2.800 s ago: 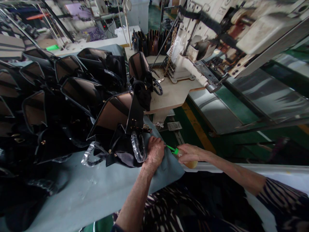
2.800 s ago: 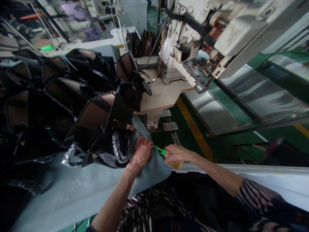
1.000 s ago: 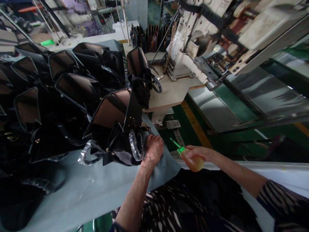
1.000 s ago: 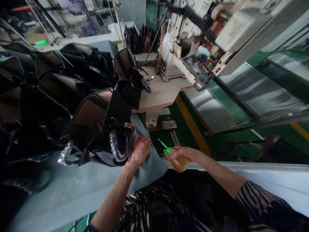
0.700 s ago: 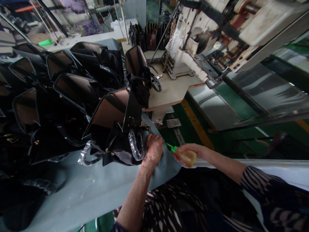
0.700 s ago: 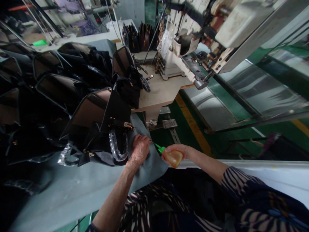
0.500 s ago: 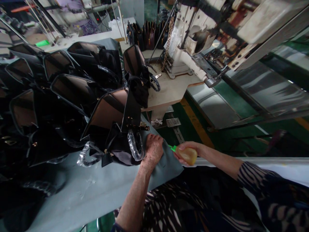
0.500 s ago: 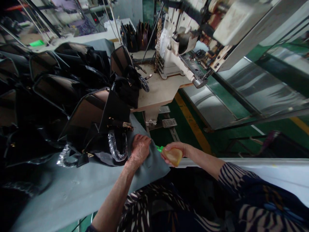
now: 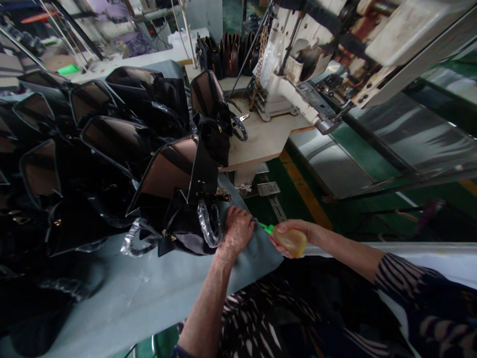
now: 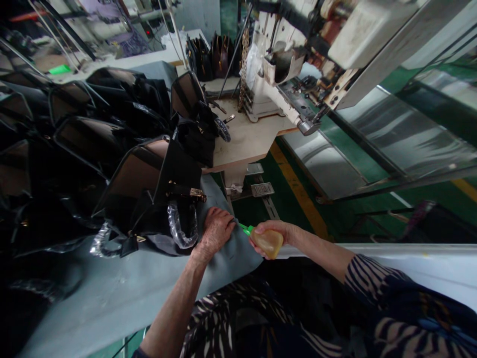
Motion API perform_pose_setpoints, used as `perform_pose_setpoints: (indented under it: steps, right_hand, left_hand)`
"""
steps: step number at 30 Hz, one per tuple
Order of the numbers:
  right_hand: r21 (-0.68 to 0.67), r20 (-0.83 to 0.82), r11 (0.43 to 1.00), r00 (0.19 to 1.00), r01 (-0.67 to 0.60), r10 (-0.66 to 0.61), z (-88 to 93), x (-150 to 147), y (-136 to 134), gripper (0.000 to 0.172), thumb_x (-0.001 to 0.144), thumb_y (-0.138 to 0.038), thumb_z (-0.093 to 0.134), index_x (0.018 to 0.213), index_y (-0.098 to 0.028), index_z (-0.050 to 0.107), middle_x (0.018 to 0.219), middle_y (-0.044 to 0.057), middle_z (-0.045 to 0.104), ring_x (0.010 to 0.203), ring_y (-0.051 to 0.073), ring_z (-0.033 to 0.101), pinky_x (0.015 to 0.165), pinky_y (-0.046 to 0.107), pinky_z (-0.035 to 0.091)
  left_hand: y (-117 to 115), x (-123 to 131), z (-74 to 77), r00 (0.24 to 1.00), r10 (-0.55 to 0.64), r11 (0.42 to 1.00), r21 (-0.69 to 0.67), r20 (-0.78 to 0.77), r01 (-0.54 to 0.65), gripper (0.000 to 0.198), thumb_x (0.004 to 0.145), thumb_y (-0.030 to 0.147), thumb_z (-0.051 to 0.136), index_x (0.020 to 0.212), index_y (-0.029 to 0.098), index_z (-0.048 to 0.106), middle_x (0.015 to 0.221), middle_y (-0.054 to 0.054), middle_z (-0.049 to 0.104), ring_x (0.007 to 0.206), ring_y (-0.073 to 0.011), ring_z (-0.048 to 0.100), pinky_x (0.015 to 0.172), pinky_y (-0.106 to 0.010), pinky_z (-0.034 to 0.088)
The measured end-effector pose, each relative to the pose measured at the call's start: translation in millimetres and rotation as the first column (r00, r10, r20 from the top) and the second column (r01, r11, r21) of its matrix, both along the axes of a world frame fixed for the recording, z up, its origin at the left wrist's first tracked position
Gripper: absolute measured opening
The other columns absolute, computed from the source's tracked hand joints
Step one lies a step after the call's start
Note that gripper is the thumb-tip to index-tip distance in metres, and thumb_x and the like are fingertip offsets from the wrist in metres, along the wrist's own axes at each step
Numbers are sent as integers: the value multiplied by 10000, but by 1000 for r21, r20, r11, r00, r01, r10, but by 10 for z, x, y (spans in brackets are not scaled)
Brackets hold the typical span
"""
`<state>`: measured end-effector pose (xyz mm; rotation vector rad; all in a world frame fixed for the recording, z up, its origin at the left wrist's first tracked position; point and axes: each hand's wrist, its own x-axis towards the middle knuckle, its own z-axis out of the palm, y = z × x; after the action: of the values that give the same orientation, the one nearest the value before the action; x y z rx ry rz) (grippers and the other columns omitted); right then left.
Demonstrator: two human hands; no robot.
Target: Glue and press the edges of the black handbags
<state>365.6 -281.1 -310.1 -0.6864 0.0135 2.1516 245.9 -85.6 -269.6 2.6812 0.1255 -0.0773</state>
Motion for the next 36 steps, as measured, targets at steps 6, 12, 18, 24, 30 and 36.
perform_pose_setpoints:
  steps: [6, 12, 18, 24, 30, 36]
  right_hand:
    - [16, -16, 1000, 1000, 7, -7, 9, -11, 1, 386, 704, -426, 515, 930, -118, 570, 721, 56, 626, 622, 151, 604, 563, 269, 492]
    - [57, -20, 998, 1000, -5, 6, 11, -17, 4, 404, 698, -433, 518, 930, -105, 565, 717, 65, 615, 609, 155, 600, 556, 275, 500]
    - [62, -17, 998, 1000, 5, -4, 71, -44, -77, 410, 666, -432, 536, 907, -103, 577, 691, 55, 606, 592, 151, 598, 547, 272, 506]
    - [26, 27, 997, 997, 66, -67, 140, 2, -236, 417, 657, -419, 544, 931, -105, 574, 700, 48, 615, 598, 144, 605, 566, 262, 506]
    - [-30, 48, 998, 998, 47, -45, -4, 27, -184, 380, 707, -401, 529, 927, -95, 575, 727, 69, 629, 634, 158, 617, 563, 268, 510]
    - [-55, 37, 998, 999, -11, 13, -10, -11, -9, 387, 684, -376, 538, 920, -74, 587, 745, 85, 640, 632, 161, 619, 561, 275, 515]
  left_hand:
    - [5, -5, 5, 1000, 16, 1000, -14, 2, -16, 75, 803, 210, 538, 796, 190, 611, 846, -51, 636, 880, -216, 516, 913, -385, 335]
    - [23, -6, -10, 1000, 20, 999, -41, 18, -19, 98, 784, 168, 517, 753, 204, 603, 814, -34, 634, 855, -200, 520, 926, -368, 337]
    - [22, -9, -43, 999, 40, 998, -43, 32, -39, 101, 767, 145, 521, 713, 200, 586, 774, -33, 629, 825, -195, 521, 916, -356, 343]
    - [9, -20, -46, 998, 54, 997, -49, 39, -52, 122, 794, 146, 499, 739, 206, 590, 806, -40, 629, 846, -205, 522, 910, -370, 339]
    - [29, -27, -20, 999, 28, 997, -77, 34, -25, 152, 845, 182, 489, 820, 226, 632, 860, -19, 652, 844, -184, 525, 893, -352, 337]
    - [12, -21, -36, 999, 28, 997, -70, 19, -27, 184, 879, 240, 476, 887, 264, 658, 893, -9, 652, 859, -183, 515, 886, -365, 321]
